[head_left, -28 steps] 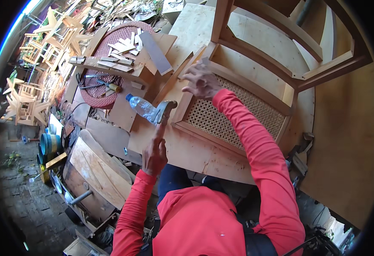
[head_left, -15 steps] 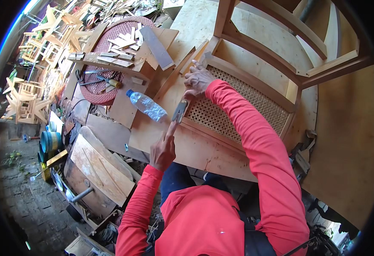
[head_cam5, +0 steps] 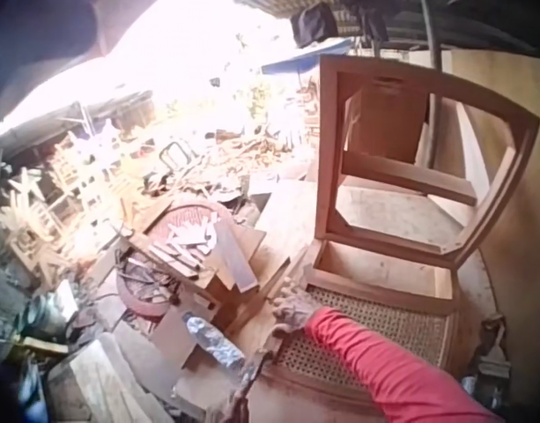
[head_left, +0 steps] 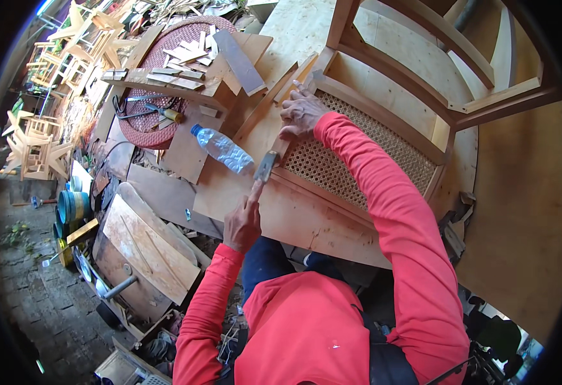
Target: Attaching a rattan panel to a wooden chair frame using glue and a pneumatic stapler.
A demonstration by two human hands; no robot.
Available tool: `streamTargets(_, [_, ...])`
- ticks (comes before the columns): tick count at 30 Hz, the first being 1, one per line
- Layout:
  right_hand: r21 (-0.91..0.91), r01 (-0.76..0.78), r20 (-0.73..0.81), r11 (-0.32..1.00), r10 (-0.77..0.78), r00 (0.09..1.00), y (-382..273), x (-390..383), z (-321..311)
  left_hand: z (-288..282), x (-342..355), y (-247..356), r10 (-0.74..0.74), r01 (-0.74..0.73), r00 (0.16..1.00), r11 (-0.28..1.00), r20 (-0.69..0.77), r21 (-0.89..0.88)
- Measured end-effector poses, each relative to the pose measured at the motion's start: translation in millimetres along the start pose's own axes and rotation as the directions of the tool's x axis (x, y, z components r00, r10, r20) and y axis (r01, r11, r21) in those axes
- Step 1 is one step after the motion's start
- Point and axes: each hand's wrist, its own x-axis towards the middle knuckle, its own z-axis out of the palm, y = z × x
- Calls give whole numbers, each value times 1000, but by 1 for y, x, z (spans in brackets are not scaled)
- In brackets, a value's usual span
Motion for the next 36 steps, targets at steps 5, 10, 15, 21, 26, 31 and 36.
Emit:
streamTargets(5, [137,-63,-674,989,139,726,-24,-41,36,-7,3,3,2,-13,997,989,-77,-145])
streamTargets(10, [314,-184,-709,931,359,607,-142,-152,78,-19,-31,13,-27,9,992,989,-125,-144])
streamTargets(15, [341,-313,-637,886,463,616,-152,-165,125,-8,-31,18,72,-87,992,986,-107,-140])
streamTargets(21, [327,-265,-642,907,419,641,-150,-161,126,3,-29,17,59,-59,997,998,43,-4])
streamTargets(26, [310,-264,-644,914,406,649,-150,-160,127,5,-34,16,47,-46,999,994,2,-95])
streamTargets(31, [312,-259,-656,914,404,637,-150,-160,132,-3,-29,19,75,-81,996,988,-53,-133])
streamTargets(36, [286,-274,-656,918,396,642,-150,-161,133,-2,-17,13,52,-64,985,995,-162,-71])
